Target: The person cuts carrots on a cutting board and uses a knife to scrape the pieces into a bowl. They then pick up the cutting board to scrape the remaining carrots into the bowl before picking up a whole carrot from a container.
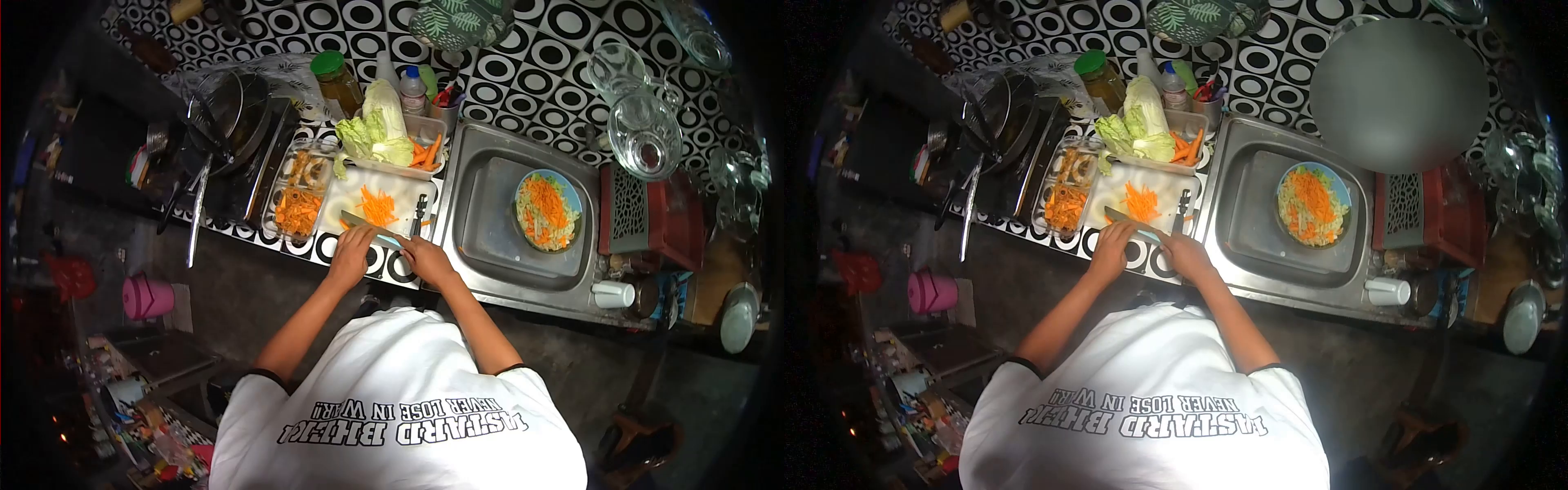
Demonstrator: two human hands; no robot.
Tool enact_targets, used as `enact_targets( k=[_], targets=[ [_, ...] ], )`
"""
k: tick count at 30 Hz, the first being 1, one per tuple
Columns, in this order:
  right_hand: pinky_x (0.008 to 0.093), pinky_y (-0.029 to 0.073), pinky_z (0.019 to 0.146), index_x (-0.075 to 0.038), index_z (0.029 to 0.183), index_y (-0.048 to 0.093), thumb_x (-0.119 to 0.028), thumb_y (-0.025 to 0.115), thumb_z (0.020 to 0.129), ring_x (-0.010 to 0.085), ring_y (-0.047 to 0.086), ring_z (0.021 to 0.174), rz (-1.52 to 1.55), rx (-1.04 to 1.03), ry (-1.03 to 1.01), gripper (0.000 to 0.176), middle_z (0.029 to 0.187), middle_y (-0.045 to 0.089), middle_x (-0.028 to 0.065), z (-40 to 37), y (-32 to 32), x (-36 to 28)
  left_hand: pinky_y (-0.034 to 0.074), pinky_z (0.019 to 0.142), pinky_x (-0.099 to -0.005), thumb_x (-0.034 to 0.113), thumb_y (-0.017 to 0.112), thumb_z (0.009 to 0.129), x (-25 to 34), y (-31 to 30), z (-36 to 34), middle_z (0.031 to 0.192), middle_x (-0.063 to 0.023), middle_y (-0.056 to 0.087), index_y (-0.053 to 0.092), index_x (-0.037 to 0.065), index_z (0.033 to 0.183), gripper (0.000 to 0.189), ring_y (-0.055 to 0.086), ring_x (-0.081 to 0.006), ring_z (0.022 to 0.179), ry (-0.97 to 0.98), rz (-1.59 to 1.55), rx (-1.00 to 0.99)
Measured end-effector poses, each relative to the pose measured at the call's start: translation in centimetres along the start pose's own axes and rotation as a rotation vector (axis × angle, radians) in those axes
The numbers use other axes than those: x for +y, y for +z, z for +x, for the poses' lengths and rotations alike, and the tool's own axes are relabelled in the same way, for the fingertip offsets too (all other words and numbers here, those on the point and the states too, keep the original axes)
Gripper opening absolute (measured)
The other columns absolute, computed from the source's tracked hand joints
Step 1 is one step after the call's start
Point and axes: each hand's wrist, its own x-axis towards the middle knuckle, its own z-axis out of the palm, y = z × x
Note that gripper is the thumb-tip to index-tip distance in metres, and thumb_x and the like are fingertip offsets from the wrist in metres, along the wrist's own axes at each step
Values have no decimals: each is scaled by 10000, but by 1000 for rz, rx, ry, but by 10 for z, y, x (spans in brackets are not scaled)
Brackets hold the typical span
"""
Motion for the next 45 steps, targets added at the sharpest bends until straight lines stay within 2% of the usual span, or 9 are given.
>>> enact_targets(
  k=[7,16,25,27,29,35,37,38,45],
  targets=[
    [442,520,697,-235,1376,525,-213,582,932,324,620,805,-111,20,-130,448,898,591,117,1,-31,10,396,1026,-413,-40,549,756,-21,4,39,1188,-161,587,595,-46,1162,409,520,-329,1166,56,78,-215],
    [448,507,779,-129,1325,571,-179,576,941,369,643,879,57,43,22,387,950,641,192,-9,-30,19,448,967,-416,-114,472,770,-41,-10,34,1144,-189,608,594,-37,1173,428,552,-378,1105,-311,-75,346],
    [391,455,956,-19,1316,549,-168,523,964,398,602,1107,477,76,301,384,1162,629,271,-63,29,13,458,910,-438,-67,596,784,-37,35,-71,1098,-181,586,582,-8,1161,382,556,-378,1060,-573,-133,411],
    [270,464,703,-39,1331,562,-150,567,976,125,541,740,421,223,175,372,872,658,105,-67,46,20,459,909,-438,-32,640,791,-46,33,-73,1115,-178,577,570,-5,1182,399,545,-383,1079,-568,-143,361],
    [268,453,665,-25,1320,566,-146,548,983,113,528,711,418,208,194,358,781,609,62,-67,52,24,457,919,-433,-9,657,797,-55,32,-63,1113,-178,574,567,0,1192,405,544,-378,1084,-517,-140,362],
    [305,484,698,-30,1311,568,-138,538,976,178,597,708,297,245,208,353,820,650,135,-56,51,-8,444,946,-406,51,684,805,-81,19,-21,1169,-132,552,563,18,1233,447,518,-336,1115,-396,-111,149],
    [403,453,970,-10,1288,566,-159,544,960,396,588,1139,385,130,359,361,1190,624,258,-54,47,-28,450,927,-395,50,689,796,-89,18,-15,1149,-117,560,594,26,1202,417,516,-314,1093,-310,-58,72],
    [323,494,705,-27,1292,574,-131,549,969,201,622,718,246,297,162,340,854,656,171,-54,67,-17,459,893,-391,68,686,804,-92,19,-13,1098,-100,566,633,37,1139,341,517,-301,1051,-273,-58,61],
    [313,485,693,-43,1291,578,-170,550,978,194,607,696,304,327,314,339,796,645,162,-56,82,-56,470,838,-391,137,677,832,-105,27,-19,1000,-81,557,636,67,953,145,520,-280,1002,-255,36,-32]
  ],
)
